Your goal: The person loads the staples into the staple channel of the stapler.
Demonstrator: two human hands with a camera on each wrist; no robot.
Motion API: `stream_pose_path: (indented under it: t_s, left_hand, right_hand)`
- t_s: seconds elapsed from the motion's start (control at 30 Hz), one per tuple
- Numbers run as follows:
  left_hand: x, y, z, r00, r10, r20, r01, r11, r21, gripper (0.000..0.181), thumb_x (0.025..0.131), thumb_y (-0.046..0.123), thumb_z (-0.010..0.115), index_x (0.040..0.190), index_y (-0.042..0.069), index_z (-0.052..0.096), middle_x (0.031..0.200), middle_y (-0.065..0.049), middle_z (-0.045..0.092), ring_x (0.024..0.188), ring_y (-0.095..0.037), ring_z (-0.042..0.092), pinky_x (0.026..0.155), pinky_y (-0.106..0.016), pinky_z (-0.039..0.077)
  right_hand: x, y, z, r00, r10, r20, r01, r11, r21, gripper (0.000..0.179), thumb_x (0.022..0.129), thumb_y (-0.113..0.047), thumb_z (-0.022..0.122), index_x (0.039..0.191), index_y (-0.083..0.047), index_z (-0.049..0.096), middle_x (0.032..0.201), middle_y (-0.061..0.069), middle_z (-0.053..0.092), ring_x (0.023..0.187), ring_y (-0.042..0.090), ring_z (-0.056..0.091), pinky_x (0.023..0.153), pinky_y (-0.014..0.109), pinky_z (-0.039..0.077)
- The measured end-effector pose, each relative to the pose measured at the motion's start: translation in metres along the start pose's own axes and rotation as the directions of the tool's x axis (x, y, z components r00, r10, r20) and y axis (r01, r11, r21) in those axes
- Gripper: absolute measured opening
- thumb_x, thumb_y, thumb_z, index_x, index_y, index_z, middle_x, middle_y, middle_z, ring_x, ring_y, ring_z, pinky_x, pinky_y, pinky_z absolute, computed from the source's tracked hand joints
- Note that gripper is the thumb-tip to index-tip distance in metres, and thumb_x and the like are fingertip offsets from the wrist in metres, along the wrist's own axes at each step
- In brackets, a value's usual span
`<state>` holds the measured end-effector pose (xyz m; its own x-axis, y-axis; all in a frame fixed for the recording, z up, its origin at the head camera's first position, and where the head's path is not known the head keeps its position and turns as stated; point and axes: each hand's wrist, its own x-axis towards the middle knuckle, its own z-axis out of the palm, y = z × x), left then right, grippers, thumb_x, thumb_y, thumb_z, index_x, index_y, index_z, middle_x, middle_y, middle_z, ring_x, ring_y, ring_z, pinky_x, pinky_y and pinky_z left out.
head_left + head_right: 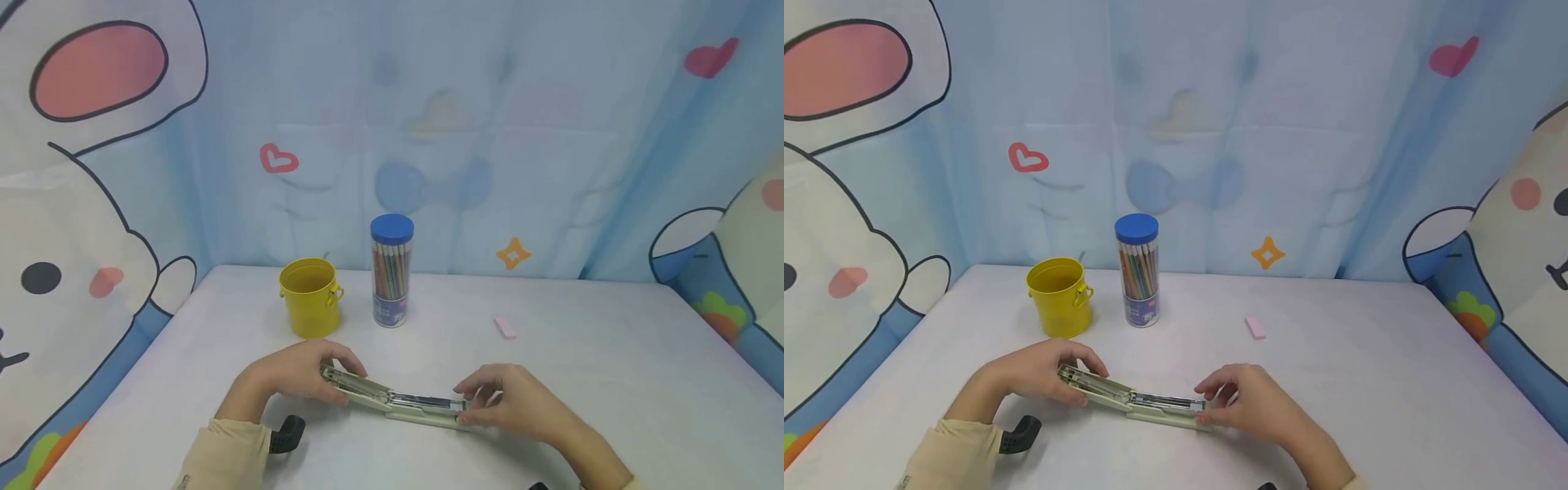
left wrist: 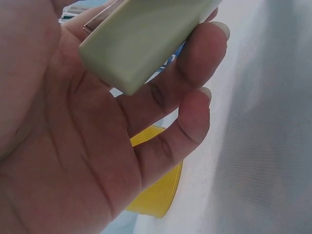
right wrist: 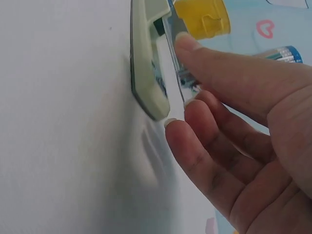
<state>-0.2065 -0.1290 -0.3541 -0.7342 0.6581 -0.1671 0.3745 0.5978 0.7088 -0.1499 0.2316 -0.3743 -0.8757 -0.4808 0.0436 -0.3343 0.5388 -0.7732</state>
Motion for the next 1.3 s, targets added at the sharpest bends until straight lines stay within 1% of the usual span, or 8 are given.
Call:
stream_pose_path:
  t_s: [0.23, 0.4, 0.73, 0.83, 1.0, 1.1, 1.2, 1.3]
  left_hand:
    - [-0.002, -0.002, -0.001, 1.000, 0.014, -0.005, -0.014, 1.000, -0.003, 0.037, 0.078, 0.022, 0.085, 0.111, 0.035, 0.073, 0.107, 0.020, 0.066, 0.101, -0.016, 0.055, 0.091, -0.043, 0.044]
    - [-0.003, -0.001, -0.003, 1.000, 0.002, -0.009, -0.002, 1.000, 0.006, 0.037, 0.078, 0.022, 0.086, 0.111, 0.033, 0.073, 0.105, 0.019, 0.066, 0.100, -0.017, 0.054, 0.090, -0.042, 0.044]
    - [-0.004, 0.004, -0.004, 1.000, -0.024, -0.014, 0.024, 1.000, 0.011, 0.036, 0.078, 0.021, 0.086, 0.109, 0.033, 0.074, 0.104, 0.017, 0.066, 0.099, -0.017, 0.055, 0.088, -0.042, 0.045]
    - [-0.005, 0.006, -0.004, 0.999, -0.020, -0.029, 0.020, 1.000, 0.018, 0.035, 0.078, 0.022, 0.085, 0.109, 0.033, 0.074, 0.102, 0.015, 0.066, 0.094, -0.017, 0.056, 0.083, -0.040, 0.047]
    - [-0.005, 0.011, -0.003, 0.996, 0.049, -0.079, -0.046, 0.998, 0.049, 0.037, 0.079, 0.023, 0.082, 0.115, 0.028, 0.076, 0.097, 0.015, 0.066, 0.076, -0.014, 0.052, 0.067, -0.032, 0.046]
    - [-0.004, 0.016, -0.003, 0.989, 0.106, -0.106, -0.100, 0.993, 0.062, 0.042, 0.082, 0.024, 0.082, 0.123, 0.029, 0.073, 0.102, 0.014, 0.068, 0.069, -0.013, 0.049, 0.062, -0.030, 0.045]
    - [-0.002, 0.021, -0.001, 0.976, 0.173, -0.134, -0.167, 0.985, 0.053, 0.048, 0.084, 0.025, 0.082, 0.130, 0.033, 0.068, 0.118, 0.016, 0.067, 0.082, -0.010, 0.057, 0.074, -0.034, 0.051]
    - [0.000, 0.026, 0.002, 0.961, 0.218, -0.168, -0.214, 0.976, 0.044, 0.053, 0.085, 0.028, 0.082, 0.135, 0.035, 0.064, 0.128, 0.020, 0.063, 0.101, -0.010, 0.058, 0.089, -0.041, 0.050]
  right_hand:
    - [0.000, 0.012, -0.001, 0.999, 0.026, 0.030, -0.027, 0.999, 0.026, 0.040, 0.069, -0.027, 0.093, 0.100, -0.009, 0.075, 0.082, 0.000, 0.066, 0.074, 0.013, 0.063, 0.066, 0.028, 0.055]
    - [0.000, 0.018, 0.001, 0.997, 0.065, 0.033, -0.066, 0.996, 0.051, 0.037, 0.068, -0.023, 0.094, 0.098, -0.010, 0.076, 0.086, 0.000, 0.067, 0.077, 0.015, 0.063, 0.066, 0.027, 0.054]
    - [0.001, 0.023, 0.004, 0.998, 0.062, 0.024, -0.063, 0.997, 0.048, 0.035, 0.068, -0.023, 0.094, 0.094, -0.010, 0.076, 0.083, -0.001, 0.065, 0.073, 0.013, 0.060, 0.063, 0.026, 0.052]
    - [0.001, 0.024, 0.004, 0.998, 0.066, 0.023, -0.067, 0.997, 0.041, 0.034, 0.068, -0.023, 0.094, 0.094, -0.010, 0.076, 0.083, -0.001, 0.065, 0.073, 0.012, 0.060, 0.063, 0.026, 0.052]
    - [0.002, 0.023, 0.005, 0.997, 0.079, 0.021, -0.080, 0.996, 0.035, 0.034, 0.067, -0.023, 0.094, 0.093, -0.010, 0.076, 0.082, -0.001, 0.065, 0.072, 0.012, 0.059, 0.062, 0.026, 0.051]
    - [0.002, 0.023, 0.005, 0.996, 0.083, 0.023, -0.084, 0.996, 0.032, 0.034, 0.068, -0.024, 0.094, 0.093, -0.010, 0.076, 0.082, -0.001, 0.065, 0.072, 0.012, 0.059, 0.062, 0.026, 0.051]
    - [0.002, 0.024, 0.005, 0.996, 0.085, 0.027, -0.086, 0.996, 0.034, 0.033, 0.068, -0.024, 0.094, 0.093, -0.011, 0.076, 0.083, -0.001, 0.065, 0.072, 0.013, 0.059, 0.062, 0.026, 0.051]
    - [0.002, 0.024, 0.005, 0.996, 0.089, 0.029, -0.090, 0.995, 0.042, 0.033, 0.068, -0.023, 0.094, 0.093, -0.010, 0.076, 0.083, 0.000, 0.065, 0.072, 0.013, 0.059, 0.062, 0.026, 0.051]
